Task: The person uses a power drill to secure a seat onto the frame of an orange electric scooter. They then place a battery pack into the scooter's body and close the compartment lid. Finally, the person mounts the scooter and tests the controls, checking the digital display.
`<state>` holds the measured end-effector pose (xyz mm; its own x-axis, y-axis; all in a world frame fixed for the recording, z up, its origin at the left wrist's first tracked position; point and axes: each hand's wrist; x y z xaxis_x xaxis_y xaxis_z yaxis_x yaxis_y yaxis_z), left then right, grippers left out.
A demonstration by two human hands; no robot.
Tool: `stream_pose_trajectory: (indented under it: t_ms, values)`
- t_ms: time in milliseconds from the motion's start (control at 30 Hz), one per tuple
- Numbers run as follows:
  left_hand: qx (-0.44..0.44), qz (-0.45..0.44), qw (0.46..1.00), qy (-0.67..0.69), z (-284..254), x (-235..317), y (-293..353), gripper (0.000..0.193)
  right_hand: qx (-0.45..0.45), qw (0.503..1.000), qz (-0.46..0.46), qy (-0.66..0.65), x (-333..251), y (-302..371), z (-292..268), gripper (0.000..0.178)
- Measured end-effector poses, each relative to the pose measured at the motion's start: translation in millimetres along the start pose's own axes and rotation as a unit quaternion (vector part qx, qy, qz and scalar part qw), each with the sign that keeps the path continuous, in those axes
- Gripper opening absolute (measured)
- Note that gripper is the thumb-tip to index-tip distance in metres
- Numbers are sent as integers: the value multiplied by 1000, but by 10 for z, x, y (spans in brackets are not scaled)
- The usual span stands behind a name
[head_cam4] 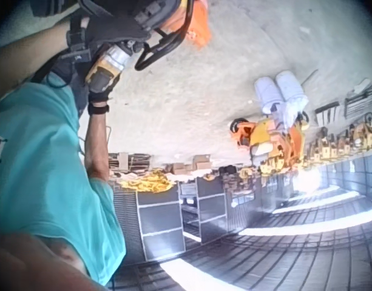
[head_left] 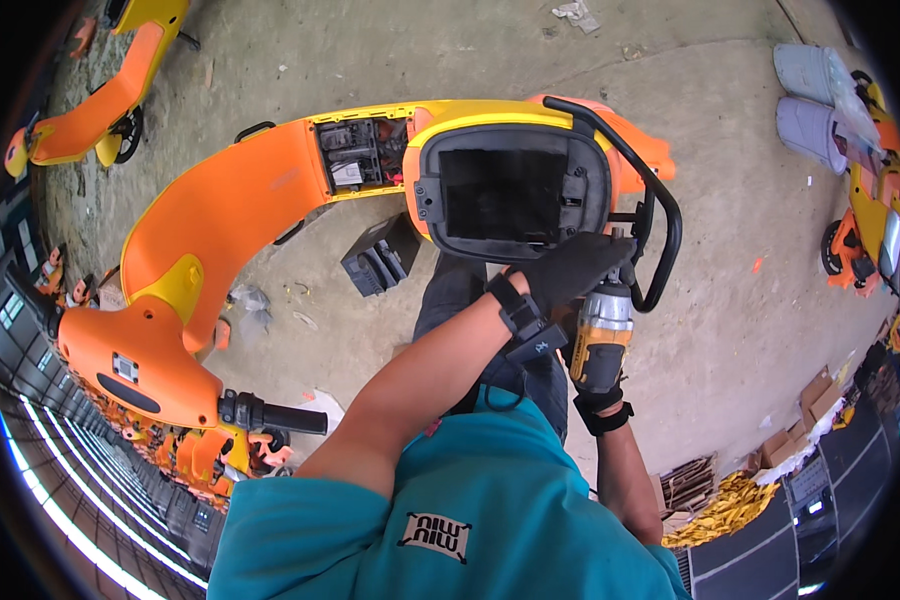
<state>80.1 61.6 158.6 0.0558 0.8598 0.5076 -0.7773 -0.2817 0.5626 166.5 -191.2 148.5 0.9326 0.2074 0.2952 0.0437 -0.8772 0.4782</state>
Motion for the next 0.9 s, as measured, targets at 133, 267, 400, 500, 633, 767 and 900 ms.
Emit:
stream_pose_trajectory:
  t_ms: [133,267,400,500,633,767,900]
  values:
    - [38,39,997,-56,454,-226,269,28,110,204,-231,945,-98,302,82,64]
    - [53,170,957,-228,669,-725,564,25,141,-299,-76,941,-127,706,298,49]
    - [72,94,987,-112,803,-1195,796,30,143,-474,-5,869,171,1092,-280,58]
    - [84,76,991,-68,938,-1631,963,30,168,-362,30,916,158,1382,-272,61]
    - [103,265,899,-332,1042,-2080,1320,26,147,-338,35,929,16,1796,33,63]
    - [128,163,951,-231,849,-2498,1647,29,131,-467,79,871,-40,1967,158,83]
    - [153,151,944,-251,625,-2906,1889,31,220,-438,68,869,-292,1959,564,94]
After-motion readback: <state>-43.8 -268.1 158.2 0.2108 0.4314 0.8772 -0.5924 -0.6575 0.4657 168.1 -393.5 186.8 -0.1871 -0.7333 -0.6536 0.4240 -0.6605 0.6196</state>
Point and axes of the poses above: each hand's wrist, its own y-axis away from the middle knuckle, its own z-axis out of the palm, x = y × z, and after that the axes turned 7 degrees about z, right-handed
